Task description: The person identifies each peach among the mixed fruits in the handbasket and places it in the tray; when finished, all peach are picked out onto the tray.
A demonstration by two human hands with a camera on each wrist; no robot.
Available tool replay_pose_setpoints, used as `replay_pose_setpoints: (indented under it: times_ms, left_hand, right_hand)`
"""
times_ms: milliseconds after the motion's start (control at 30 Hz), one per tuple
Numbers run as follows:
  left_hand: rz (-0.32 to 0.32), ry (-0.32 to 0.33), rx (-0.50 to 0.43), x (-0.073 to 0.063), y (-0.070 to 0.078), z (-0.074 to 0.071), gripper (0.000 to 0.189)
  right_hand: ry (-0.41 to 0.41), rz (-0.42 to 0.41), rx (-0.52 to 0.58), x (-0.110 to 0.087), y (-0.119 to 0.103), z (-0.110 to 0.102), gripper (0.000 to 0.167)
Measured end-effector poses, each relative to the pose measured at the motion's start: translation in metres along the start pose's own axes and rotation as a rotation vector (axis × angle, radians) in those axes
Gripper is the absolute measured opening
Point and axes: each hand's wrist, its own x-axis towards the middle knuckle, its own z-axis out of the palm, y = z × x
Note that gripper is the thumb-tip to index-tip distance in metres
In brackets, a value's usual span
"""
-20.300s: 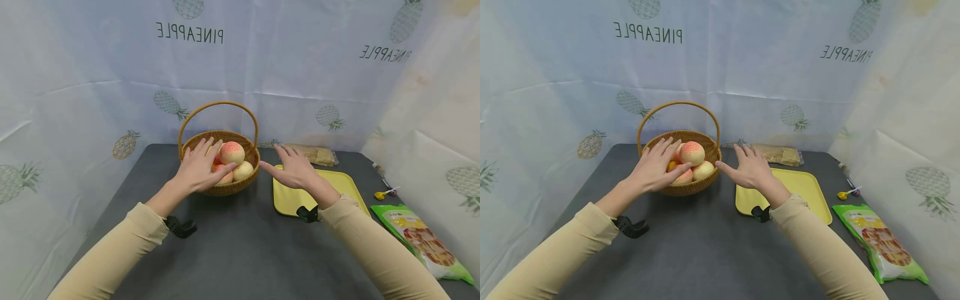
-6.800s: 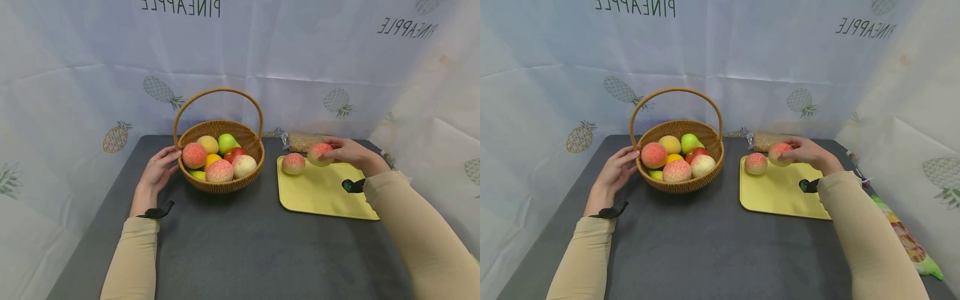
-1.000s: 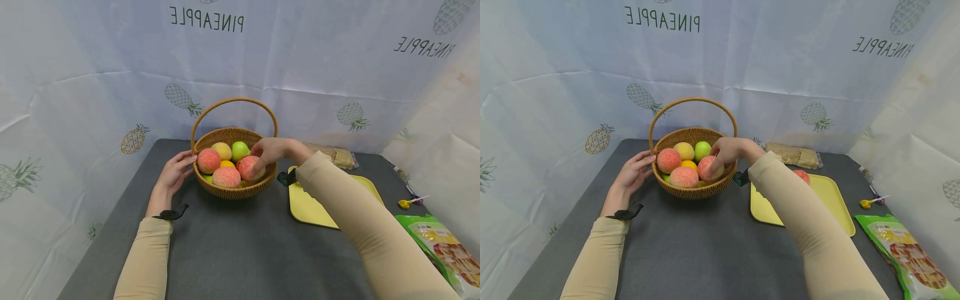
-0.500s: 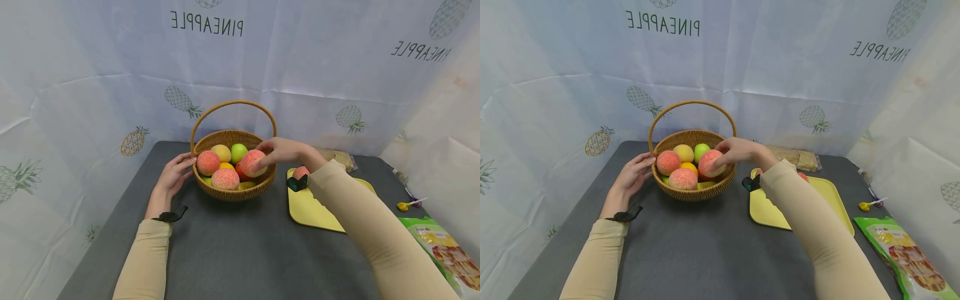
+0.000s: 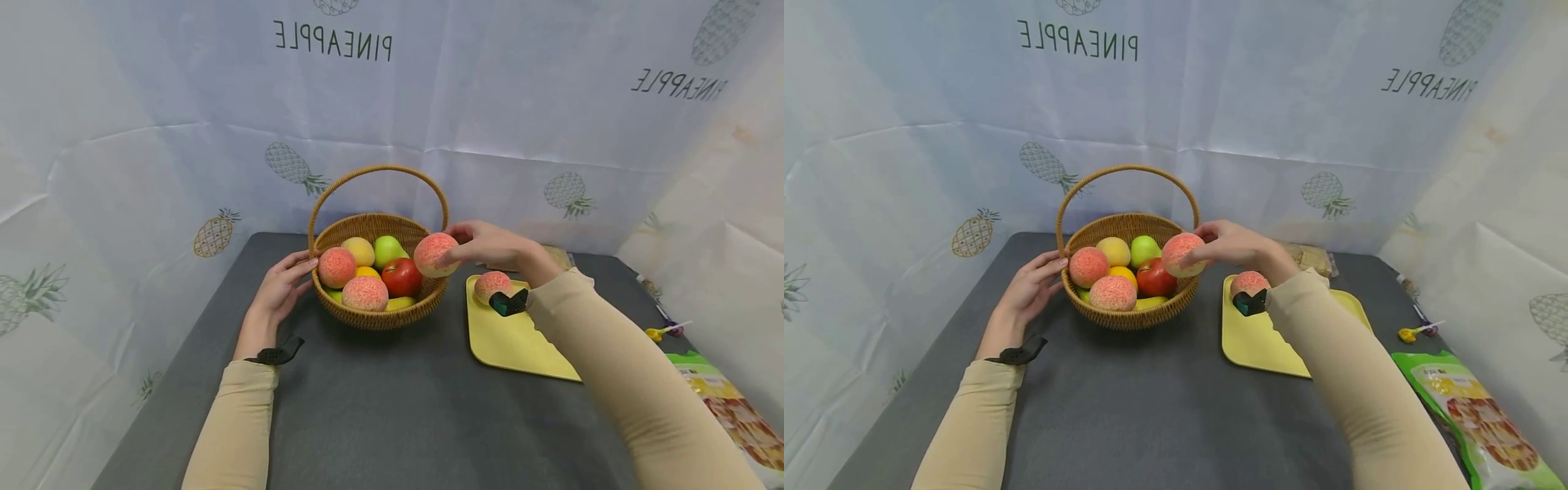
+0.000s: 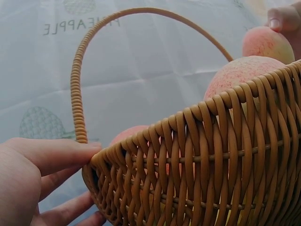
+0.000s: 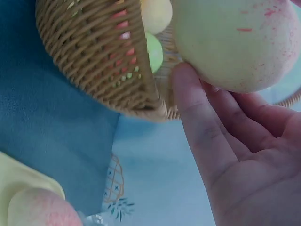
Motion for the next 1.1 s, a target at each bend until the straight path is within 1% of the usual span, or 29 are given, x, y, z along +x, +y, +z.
replay_pose_setpoints:
  times_ms: [133,333,433,567,867,1100]
  left_hand:
    - [-0.001,-0.005,-0.003,0.0,0.0,0.0,0.041]
    - [-0.01,-0.001,-0.008,-0.002,0.0,-0.002,0.038]
    - [-0.004,-0.006,-0.002,-0.002,0.001,-0.002,0.038]
    - [0.002,-0.013,0.011,-0.002,0.001,-0.001,0.039]
    - [0.005,-0.007,0.003,-0.001,0.002,-0.001,0.037]
    - [0.001,-0.014,0.005,-0.001,0.001,-0.001,0.038]
  right_hand:
    - [0.003,0.013,0.023,-0.009,0.007,-0.006,0.053]
    - [0.001,0.018,0.06,-0.022,0.02,-0.012,0.056]
    - [0.013,0.038,0.073,-0.028,0.027,-0.016,0.056]
    - [0.051,0.071,0.047,-0.037,0.038,-0.022,0.059]
    - [0.085,0.083,-0.017,-0.059,0.063,-0.036,0.064]
    - [0.097,0.146,-0.012,-0.076,0.083,-0.046,0.068]
